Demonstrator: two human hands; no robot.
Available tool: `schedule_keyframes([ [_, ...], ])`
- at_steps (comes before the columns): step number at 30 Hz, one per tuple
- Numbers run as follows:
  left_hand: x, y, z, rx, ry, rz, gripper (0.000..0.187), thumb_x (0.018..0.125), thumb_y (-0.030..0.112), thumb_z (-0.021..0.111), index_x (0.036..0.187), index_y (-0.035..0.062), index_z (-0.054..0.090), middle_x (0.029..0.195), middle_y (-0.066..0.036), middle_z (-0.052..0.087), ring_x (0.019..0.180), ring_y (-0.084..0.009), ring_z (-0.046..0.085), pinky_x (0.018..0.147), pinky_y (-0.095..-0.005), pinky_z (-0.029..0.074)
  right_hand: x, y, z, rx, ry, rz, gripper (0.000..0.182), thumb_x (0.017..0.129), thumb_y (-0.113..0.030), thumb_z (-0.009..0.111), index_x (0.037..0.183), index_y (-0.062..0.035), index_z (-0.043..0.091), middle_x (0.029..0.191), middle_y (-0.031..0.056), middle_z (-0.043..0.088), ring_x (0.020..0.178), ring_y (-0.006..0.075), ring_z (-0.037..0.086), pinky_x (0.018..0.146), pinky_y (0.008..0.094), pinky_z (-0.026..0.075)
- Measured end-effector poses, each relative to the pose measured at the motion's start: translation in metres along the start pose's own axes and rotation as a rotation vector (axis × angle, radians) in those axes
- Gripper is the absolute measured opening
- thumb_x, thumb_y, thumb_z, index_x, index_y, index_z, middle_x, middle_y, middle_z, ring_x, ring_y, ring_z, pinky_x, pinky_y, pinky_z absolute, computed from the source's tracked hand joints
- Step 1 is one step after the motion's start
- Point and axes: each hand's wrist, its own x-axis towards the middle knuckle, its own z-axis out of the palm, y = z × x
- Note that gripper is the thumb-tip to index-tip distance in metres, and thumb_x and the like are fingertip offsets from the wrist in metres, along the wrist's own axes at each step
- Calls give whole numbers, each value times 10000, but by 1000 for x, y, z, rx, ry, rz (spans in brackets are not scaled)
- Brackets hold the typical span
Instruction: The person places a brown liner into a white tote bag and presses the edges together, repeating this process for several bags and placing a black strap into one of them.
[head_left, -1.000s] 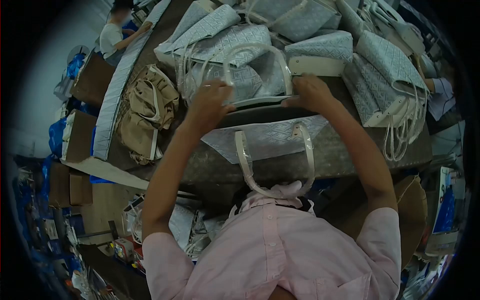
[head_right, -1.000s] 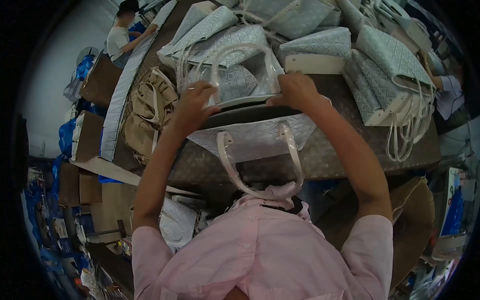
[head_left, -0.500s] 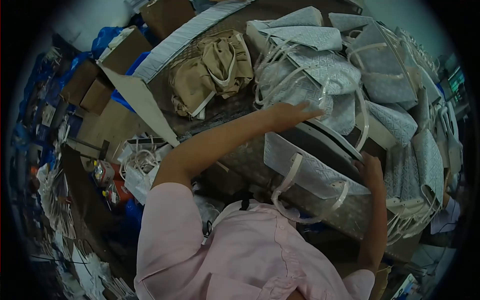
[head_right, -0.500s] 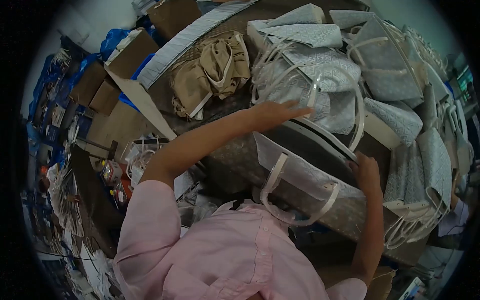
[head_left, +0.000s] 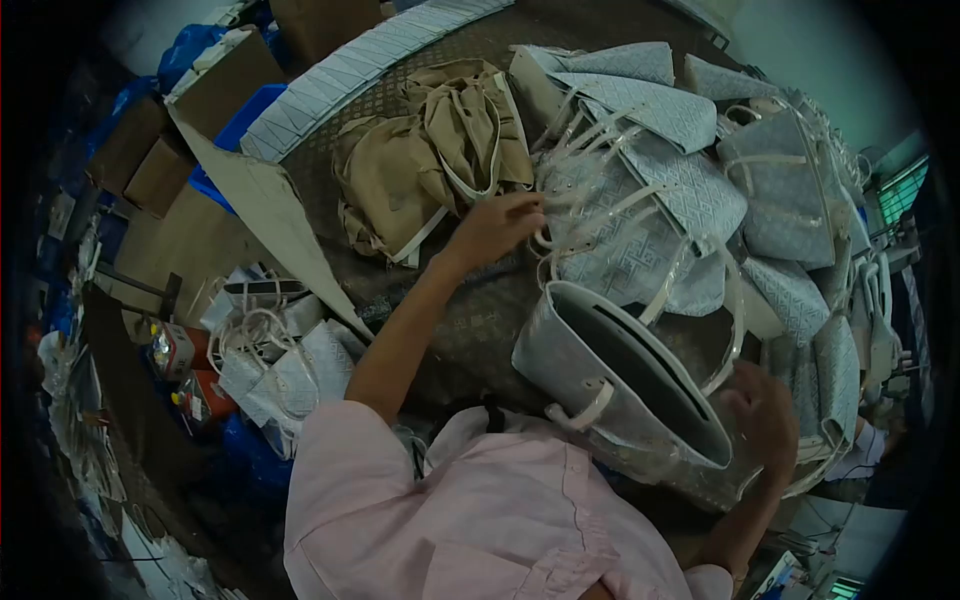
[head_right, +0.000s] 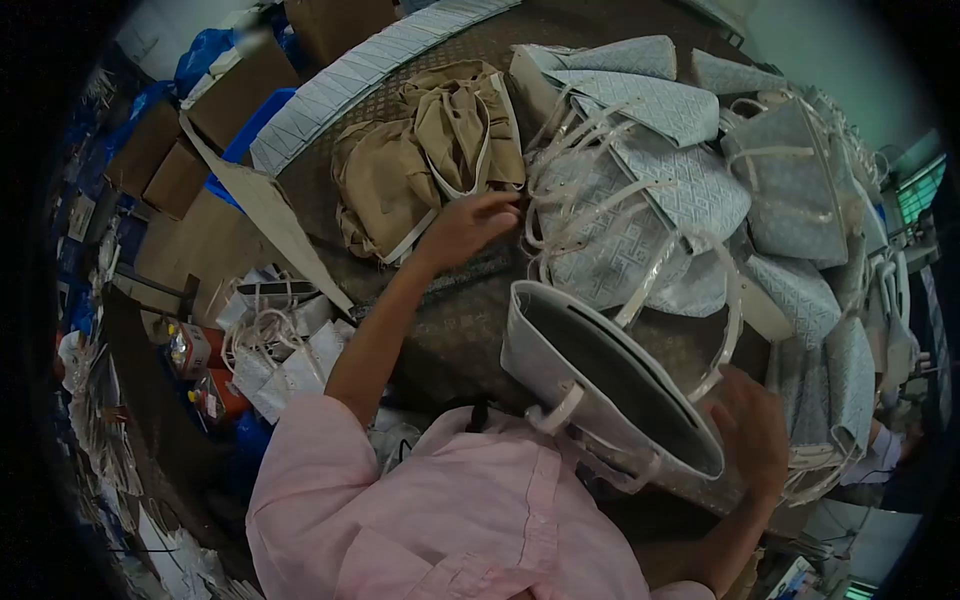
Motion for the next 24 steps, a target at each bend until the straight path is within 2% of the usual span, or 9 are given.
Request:
schedule_keyframes([
  [4,-4,-94,-74,447,408,-387,455,936,300,526,1304,45,446,1123,-155,582,995,-286,575,873,-420,451,112,-113,-6,393,-11,-180,361,800,-147,668,1125,-36,555,880,148,669,784,263,662,707,332,517],
  [7,5,-135,-101,595,717,-303,407,916,90,449,1317,30,408,1181,-224,539,972,-401,553,886,-431,469,259,-171,88,120,-185,-522,561,831,-332,641,1269,-54,427,1019,193,635,971,377,598,843,405,463],
  [9,7,-152,-111,643,277,-586,507,924,188,467,1385,50,307,1265,-205,482,1147,-382,471,919,-462,419,340,-195,158,30,-271,-500,750,752,-458,684,1269,13,414,1116,248,576,1025,396,559,861,430,443],
  [14,0,-197,-104,785,444,-268,466,902,249,494,1305,41,386,1210,-227,508,1079,-399,496,889,-475,417,408,-210,228,-166,-140,-445,490,713,-436,687,838,35,636,854,229,642,827,387,616,733,452,470],
  [16,-2,-169,-108,715,383,-325,423,906,233,481,1269,30,404,1178,-241,514,1045,-389,508,869,-480,418,395,-223,156,357,6,-200,422,744,-366,651,664,45,604,662,192,606,658,327,612,609,436,452],
  [17,-4,-158,-110,660,324,-376,382,910,217,469,1234,20,422,1146,-256,520,1011,-379,521,850,-486,420,402,-210,124,485,62,-381,373,789,-303,610,681,54,606,619,143,583,585,216,576,540,389,422],
  [18,-6,-173,-106,660,307,-374,382,910,217,469,1234,20,422,1146,-256,520,1011,-379,521,850,-486,420,394,-215,77,497,39,-157,321,809,-262,594,697,36,629,614,70,568,570,127,527,511,329,411],
  [21,-2,-199,-108,821,444,-166,344,909,216,477,1181,8,439,1110,-278,516,965,-365,535,835,-469,423,370,-204,17,827,89,-187,286,833,-247,583,708,2,646,628,8,562,577,87,502,520,279,402],
  [24,13,-140,-111,367,155,-390,494,895,272,528,1273,-8,377,1194,-274,480,1049,-395,510,881,-441,413,360,-177,13,874,48,-119,234,835,-254,605,729,-51,650,627,-34,531,576,47,451,542,228,363],
])
